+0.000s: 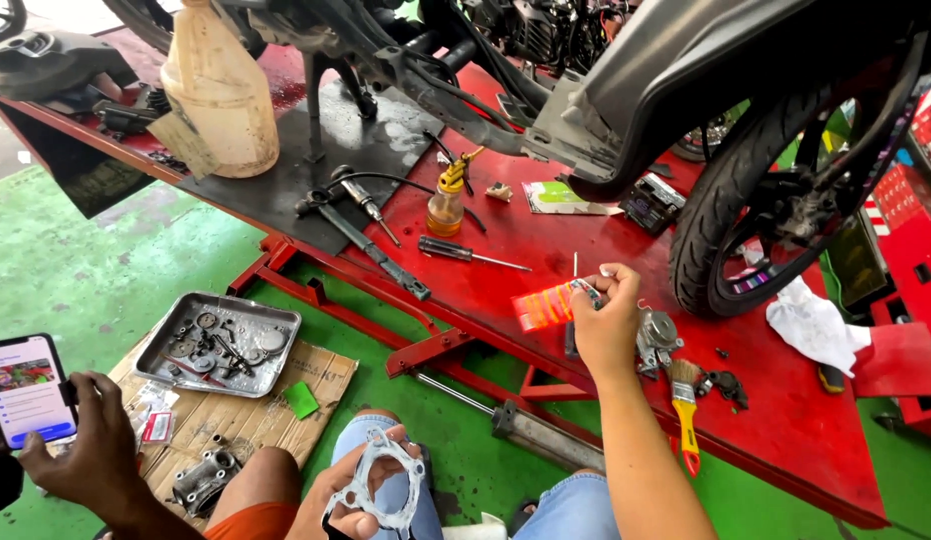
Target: Applying sealant to a motorcycle engine gasket in preparation for assembly.
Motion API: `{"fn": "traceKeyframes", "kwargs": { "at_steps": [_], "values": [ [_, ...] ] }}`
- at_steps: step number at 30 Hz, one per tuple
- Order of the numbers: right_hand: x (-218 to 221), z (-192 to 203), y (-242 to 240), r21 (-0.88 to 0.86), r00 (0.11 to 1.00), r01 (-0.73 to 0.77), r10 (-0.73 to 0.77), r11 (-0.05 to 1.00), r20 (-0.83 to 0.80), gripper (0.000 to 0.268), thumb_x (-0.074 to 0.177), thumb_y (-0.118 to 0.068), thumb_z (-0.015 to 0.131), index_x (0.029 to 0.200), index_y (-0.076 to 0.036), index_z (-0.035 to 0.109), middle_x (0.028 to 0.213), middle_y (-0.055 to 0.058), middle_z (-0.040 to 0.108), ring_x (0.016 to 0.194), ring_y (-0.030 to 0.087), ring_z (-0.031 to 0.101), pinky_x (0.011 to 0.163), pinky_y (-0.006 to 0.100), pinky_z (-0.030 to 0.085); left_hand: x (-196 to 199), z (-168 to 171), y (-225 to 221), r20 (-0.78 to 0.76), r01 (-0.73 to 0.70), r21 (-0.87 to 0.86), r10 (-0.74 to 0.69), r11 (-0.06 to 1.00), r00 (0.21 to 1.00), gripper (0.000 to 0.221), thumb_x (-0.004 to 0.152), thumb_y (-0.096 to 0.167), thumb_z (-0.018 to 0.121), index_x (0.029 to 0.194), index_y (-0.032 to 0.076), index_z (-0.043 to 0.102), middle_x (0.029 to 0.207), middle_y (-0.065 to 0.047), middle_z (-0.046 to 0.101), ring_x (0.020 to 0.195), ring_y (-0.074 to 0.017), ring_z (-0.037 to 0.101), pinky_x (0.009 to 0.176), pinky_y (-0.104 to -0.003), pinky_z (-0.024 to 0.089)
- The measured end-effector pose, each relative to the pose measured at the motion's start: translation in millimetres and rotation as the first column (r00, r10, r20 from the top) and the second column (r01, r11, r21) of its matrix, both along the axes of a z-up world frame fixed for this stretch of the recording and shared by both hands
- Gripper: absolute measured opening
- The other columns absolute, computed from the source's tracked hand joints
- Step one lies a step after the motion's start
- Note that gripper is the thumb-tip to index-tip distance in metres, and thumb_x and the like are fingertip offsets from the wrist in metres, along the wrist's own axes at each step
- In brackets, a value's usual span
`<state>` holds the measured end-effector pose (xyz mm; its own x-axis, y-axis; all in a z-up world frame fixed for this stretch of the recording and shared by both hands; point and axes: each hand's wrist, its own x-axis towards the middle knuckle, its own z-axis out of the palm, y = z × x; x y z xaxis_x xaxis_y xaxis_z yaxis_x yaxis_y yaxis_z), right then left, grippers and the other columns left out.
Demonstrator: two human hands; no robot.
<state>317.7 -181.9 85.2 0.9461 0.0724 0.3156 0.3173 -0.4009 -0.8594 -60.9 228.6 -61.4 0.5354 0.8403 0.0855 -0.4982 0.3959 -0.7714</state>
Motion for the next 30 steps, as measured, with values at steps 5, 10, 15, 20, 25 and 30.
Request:
{"fn": "traceKeyframes", "kwargs": {
  "at_steps": [5, 10, 15, 20, 25, 30],
  "values": [
    [29.1, -67.6, 10.0, -0.337, 0.795, -0.162, 0.325, 0.928, 0.512, 0.034, 0.100, 0.002, 0.058, 0.132, -0.001, 0.048, 0.113, 0.019, 0.065, 0.095, 0.032, 0.072, 0.075, 0.041, 0.062, 1.4, 5.8, -5.5, 0.098, -0.011, -0.051, 0.016, 0.999, 0.995, 0.083, 0.072, 0.006, 0.054, 0.149, -0.017, 0.034, 0.142, -0.036, 0.033, 0.143, -0.0363, 0.032, 0.112, -0.038, 0.029],
    [16.2, -98.8, 9.1, -0.539, 0.546, -0.209, 0.555, 0.816, 0.628, 0.040, 0.099, 0.004, 0.059, 0.137, 0.003, 0.048, 0.122, 0.022, 0.062, 0.110, 0.034, 0.066, 0.096, 0.041, 0.059, -0.7, -12.9, 5.8, 0.004, 0.034, 0.055, -0.034, 0.998, 0.999, 0.077, 0.075, 0.000, 0.057, 0.147, -0.019, 0.037, 0.140, -0.034, 0.035, 0.143, -0.0325, 0.035, 0.108, -0.034, 0.036],
    [10.2, -113.9, 4.2, -0.725, 0.474, -0.182, 0.706, 0.664, 0.527, 0.066, 0.084, 0.011, 0.073, 0.142, -0.003, 0.043, 0.128, 0.018, 0.057, 0.113, 0.035, 0.062, 0.090, 0.040, 0.063, 2.6, -8.8, 1.1, 0.108, 0.031, -0.032, -0.027, 0.999, 0.994, 0.078, 0.076, -0.002, 0.055, 0.149, -0.019, 0.034, 0.141, -0.034, 0.032, 0.141, -0.0350, 0.035, 0.106, -0.038, 0.036],
    [14.4, -122.4, -2.1, -0.737, 0.513, -0.246, 0.730, 0.630, 0.452, 0.075, 0.081, 0.010, 0.075, 0.146, -0.005, 0.040, 0.136, 0.018, 0.051, 0.123, 0.037, 0.056, 0.095, 0.043, 0.061, 6.8, 6.4, -8.1, 0.194, 0.041, -0.108, -0.019, 0.993, 0.981, 0.079, 0.075, -0.003, 0.052, 0.150, -0.019, 0.032, 0.141, -0.036, 0.031, 0.142, -0.0397, 0.032, 0.112, -0.041, 0.033],
    [13.5, -128.2, -9.6, -0.746, 0.520, -0.211, 0.719, 0.632, 0.461, 0.082, 0.081, 0.000, 0.082, 0.149, -0.006, 0.036, 0.139, 0.018, 0.048, 0.127, 0.036, 0.054, 0.103, 0.044, 0.056, 11.6, 9.9, -12.2, 0.145, -0.034, -0.215, 0.066, 0.976, 0.987, 0.091, 0.073, -0.009, 0.049, 0.158, -0.018, 0.018, 0.151, -0.042, 0.024, 0.147, -0.0457, 0.027, 0.116, -0.047, 0.032],
    [-8.3, -115.4, -20.9, -0.682, 0.701, -0.385, 0.678, 0.622, 0.222, 0.100, 0.084, -0.031, 0.088, 0.160, -0.016, 0.024, 0.167, 0.019, 0.023, 0.153, 0.044, 0.025, 0.119, 0.061, 0.032, 10.8, -0.3, -14.7, 0.114, -0.046, -0.178, 0.067, 0.983, 0.991, 0.095, 0.074, -0.027, 0.053, 0.162, -0.014, 0.021, 0.143, -0.041, 0.036, 0.143, -0.0452, 0.038, 0.094, -0.049, 0.048]
  ]
}}
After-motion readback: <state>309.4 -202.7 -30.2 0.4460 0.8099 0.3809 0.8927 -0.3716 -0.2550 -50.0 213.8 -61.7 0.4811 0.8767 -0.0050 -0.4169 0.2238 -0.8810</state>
